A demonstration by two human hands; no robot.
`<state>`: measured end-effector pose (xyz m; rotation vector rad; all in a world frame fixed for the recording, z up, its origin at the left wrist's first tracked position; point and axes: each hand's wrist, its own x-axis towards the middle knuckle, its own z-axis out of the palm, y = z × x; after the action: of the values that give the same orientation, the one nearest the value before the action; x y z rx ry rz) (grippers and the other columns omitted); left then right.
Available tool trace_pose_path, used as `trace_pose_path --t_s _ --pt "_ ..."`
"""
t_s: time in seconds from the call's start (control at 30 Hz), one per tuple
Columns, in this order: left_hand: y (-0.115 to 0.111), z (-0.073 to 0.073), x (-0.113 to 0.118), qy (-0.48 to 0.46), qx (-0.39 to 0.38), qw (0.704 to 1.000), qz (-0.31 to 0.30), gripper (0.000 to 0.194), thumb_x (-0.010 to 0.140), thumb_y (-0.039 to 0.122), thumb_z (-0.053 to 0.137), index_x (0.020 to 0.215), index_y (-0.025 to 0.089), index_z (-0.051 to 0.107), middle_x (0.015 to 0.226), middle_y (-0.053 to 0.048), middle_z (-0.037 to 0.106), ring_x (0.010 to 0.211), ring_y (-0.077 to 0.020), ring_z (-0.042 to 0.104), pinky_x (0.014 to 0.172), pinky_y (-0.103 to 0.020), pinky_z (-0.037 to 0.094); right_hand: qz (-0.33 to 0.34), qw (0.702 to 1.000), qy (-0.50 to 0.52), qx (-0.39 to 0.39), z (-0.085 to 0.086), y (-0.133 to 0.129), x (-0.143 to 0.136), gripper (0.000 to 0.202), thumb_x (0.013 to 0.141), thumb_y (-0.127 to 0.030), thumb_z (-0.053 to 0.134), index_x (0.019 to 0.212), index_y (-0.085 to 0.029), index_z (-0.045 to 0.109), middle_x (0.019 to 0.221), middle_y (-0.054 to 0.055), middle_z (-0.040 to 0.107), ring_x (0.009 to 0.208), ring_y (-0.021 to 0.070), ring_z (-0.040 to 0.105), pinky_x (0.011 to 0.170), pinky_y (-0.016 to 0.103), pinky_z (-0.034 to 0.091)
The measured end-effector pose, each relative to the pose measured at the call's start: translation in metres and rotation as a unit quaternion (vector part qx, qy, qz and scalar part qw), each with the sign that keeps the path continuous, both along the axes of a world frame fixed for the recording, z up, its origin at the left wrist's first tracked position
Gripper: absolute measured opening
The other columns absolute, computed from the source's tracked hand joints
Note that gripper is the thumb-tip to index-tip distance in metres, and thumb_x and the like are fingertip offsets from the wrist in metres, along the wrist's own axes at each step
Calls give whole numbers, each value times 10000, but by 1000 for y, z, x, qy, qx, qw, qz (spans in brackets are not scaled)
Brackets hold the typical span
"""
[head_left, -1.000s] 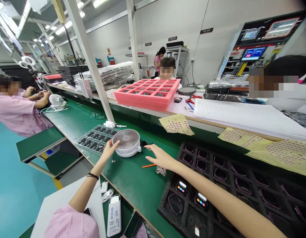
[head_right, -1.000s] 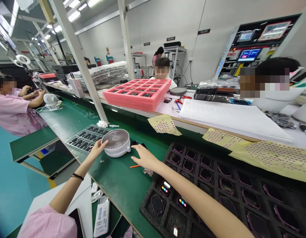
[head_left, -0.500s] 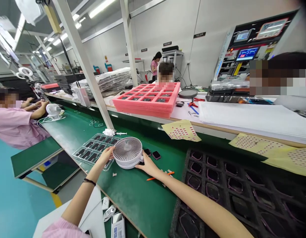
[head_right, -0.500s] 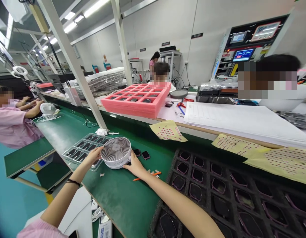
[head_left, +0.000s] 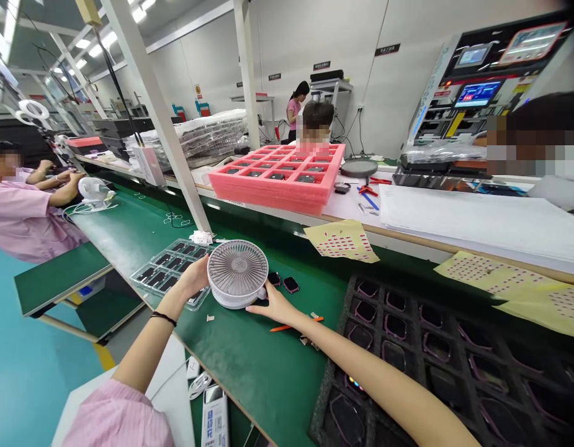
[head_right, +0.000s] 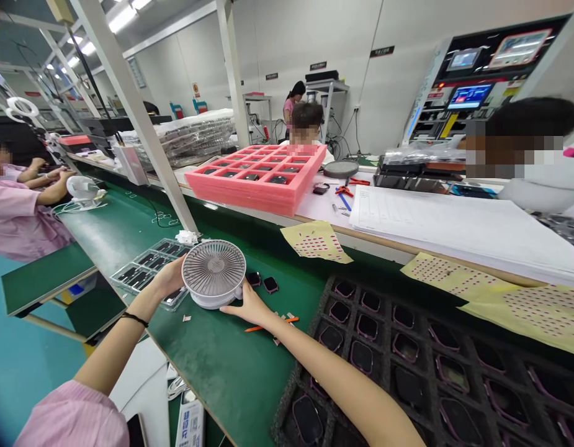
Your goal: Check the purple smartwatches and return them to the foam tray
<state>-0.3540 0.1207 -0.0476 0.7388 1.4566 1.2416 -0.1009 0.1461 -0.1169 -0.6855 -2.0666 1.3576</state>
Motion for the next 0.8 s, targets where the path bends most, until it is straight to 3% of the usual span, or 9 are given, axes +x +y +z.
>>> trace_pose_path --t_s 0.1,0.17,0.23,0.3,0.43,0.53,0.67,0.8 --pt "-6 -7 3 -22 38 999 -5 364 837 404 513 1030 138 670 972 -123 717 952 -303 644 856 -446 524 4 1000 13 -9 0 3 1 883 723 -432 709 1443 -218 245 1442 143 402 1319 266 407 1079 425 342" --pt "-8 -15 6 -22 48 999 6 366 835 387 528 1069 139 660 1015 -115 711 990 -289 636 887 -429 516 -30 999 8 6 4 5 3 890 741 -416 692 1458 -218 202 1481 151 340 1368 268 333 1101 446 304" --pt "-9 -23 8 -16 64 998 22 380 839 383 532 1112 143 643 1067 -102 700 1024 -266 626 911 -399 509 -78 995 -11 59 12 5 4 973 734 -417 699 1484 -203 118 1538 171 205 1428 276 189 1133 468 229" --pt "-9 -31 11 -3 82 996 36 392 830 374 550 1135 142 632 1106 -97 690 1043 -253 618 921 -385 504 -73 988 -20 137 26 5 3 969 751 -431 684 1492 -179 112 1561 174 117 1448 268 102 1153 455 177" --pt "-10 -45 21 40 118 990 61 434 761 289 636 1173 157 611 1168 -90 668 1080 -248 603 959 -378 472 -33 963 -43 265 60 1 -13 687 853 -451 562 1446 -218 306 1562 128 167 1447 281 107 1151 513 121" --pt "-13 -54 27 81 138 984 75 441 792 241 587 1226 161 574 1258 -98 618 1158 -254 559 991 -375 437 -6 935 -74 346 80 -4 -33 555 894 -389 516 1406 -206 404 1555 121 213 1443 307 115 1139 557 95" --pt "-19 -60 27 133 152 976 76 398 845 183 478 1231 158 577 1365 -89 535 1288 -268 443 1027 -352 388 55 891 -87 443 90 -17 -58 485 882 -324 539 1350 -205 490 1543 119 260 1437 333 128 1127 604 33" --pt "-24 -64 22 181 145 970 67 387 811 166 494 1174 217 620 1334 -37 568 1320 -259 404 1063 -339 353 64 873 -86 476 89 -23 -78 452 893 -321 515 1321 -177 518 1527 130 293 1429 343 155 1123 628 35"
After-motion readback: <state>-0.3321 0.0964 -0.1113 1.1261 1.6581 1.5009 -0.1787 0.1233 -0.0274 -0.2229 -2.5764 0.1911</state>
